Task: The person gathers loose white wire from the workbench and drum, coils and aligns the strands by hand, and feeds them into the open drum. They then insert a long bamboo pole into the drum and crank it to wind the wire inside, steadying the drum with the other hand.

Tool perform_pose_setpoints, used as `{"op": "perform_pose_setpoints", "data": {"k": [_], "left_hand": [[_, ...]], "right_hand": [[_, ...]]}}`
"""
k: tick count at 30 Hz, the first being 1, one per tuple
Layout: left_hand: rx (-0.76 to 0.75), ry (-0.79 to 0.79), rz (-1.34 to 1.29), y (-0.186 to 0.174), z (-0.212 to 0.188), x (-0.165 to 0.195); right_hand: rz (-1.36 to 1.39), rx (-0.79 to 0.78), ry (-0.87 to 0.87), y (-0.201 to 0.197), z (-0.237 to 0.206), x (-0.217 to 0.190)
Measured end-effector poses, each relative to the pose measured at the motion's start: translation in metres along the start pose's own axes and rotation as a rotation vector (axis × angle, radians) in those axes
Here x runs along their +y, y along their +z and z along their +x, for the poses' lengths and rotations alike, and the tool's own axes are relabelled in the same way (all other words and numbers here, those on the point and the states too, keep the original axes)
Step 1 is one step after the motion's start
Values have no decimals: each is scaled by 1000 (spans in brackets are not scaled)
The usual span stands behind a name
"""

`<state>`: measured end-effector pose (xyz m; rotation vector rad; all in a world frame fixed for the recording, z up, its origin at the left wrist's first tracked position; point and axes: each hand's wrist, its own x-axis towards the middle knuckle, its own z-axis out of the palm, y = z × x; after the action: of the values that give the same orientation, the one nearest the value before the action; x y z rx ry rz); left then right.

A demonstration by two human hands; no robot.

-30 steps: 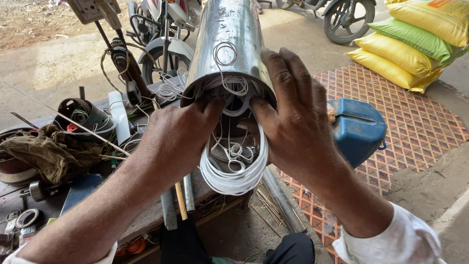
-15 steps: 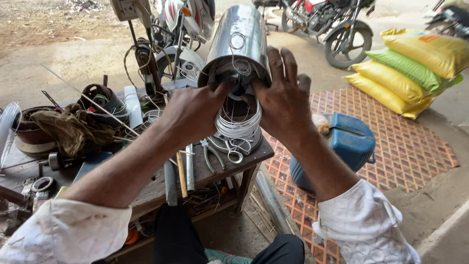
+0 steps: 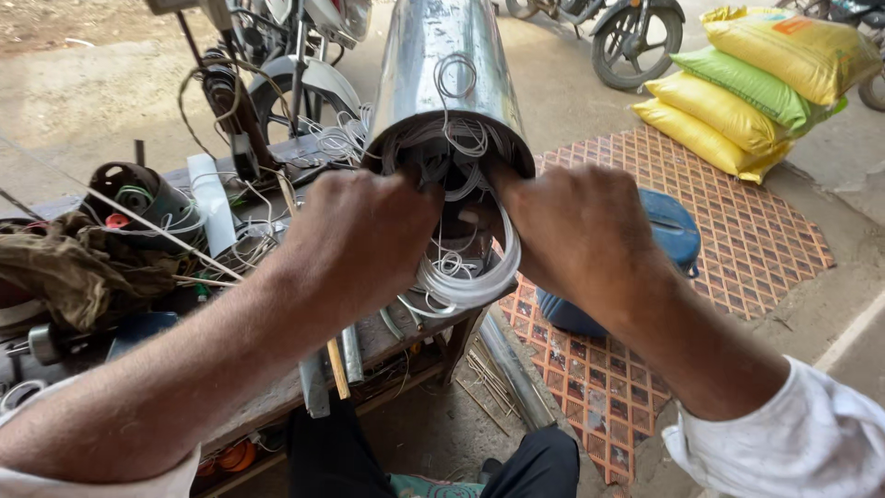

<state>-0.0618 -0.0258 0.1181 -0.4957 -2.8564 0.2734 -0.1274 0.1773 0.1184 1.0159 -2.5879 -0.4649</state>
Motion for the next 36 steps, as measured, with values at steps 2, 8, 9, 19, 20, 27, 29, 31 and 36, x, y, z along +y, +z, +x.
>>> {"op": "perform_pose_setpoints", "data": {"k": [2, 8, 9, 19, 20, 27, 29, 31, 36], "left_hand": [[-37, -13, -21, 5, 8, -7], [-21, -24, 152, 17, -12, 7], [116, -2, 108, 17, -21, 9], [21, 69, -93, 5, -22, -8], [-15, 70, -103, 4, -18, -12], [-135, 25, -58, 7, 2, -26], [-154, -28, 4, 8, 4, -19], [-45, 8, -23, 10, -8, -13], [215, 107, -15, 14, -53, -15]], "right_hand": [[-60, -38, 15, 5, 4, -1], [35, 193, 17, -11, -27, -21], [114, 178, 38, -15, -36, -26], [-95, -29, 58, -54, -20, -30], [-136, -92, 63, -57, -14, -29], [-321, -281, 114, -46, 11, -29], [-332, -196, 118, -42, 8, -32], [-274, -68, 85, -40, -3, -39], [-57, 116, 64, -46, -35, -54]]}}
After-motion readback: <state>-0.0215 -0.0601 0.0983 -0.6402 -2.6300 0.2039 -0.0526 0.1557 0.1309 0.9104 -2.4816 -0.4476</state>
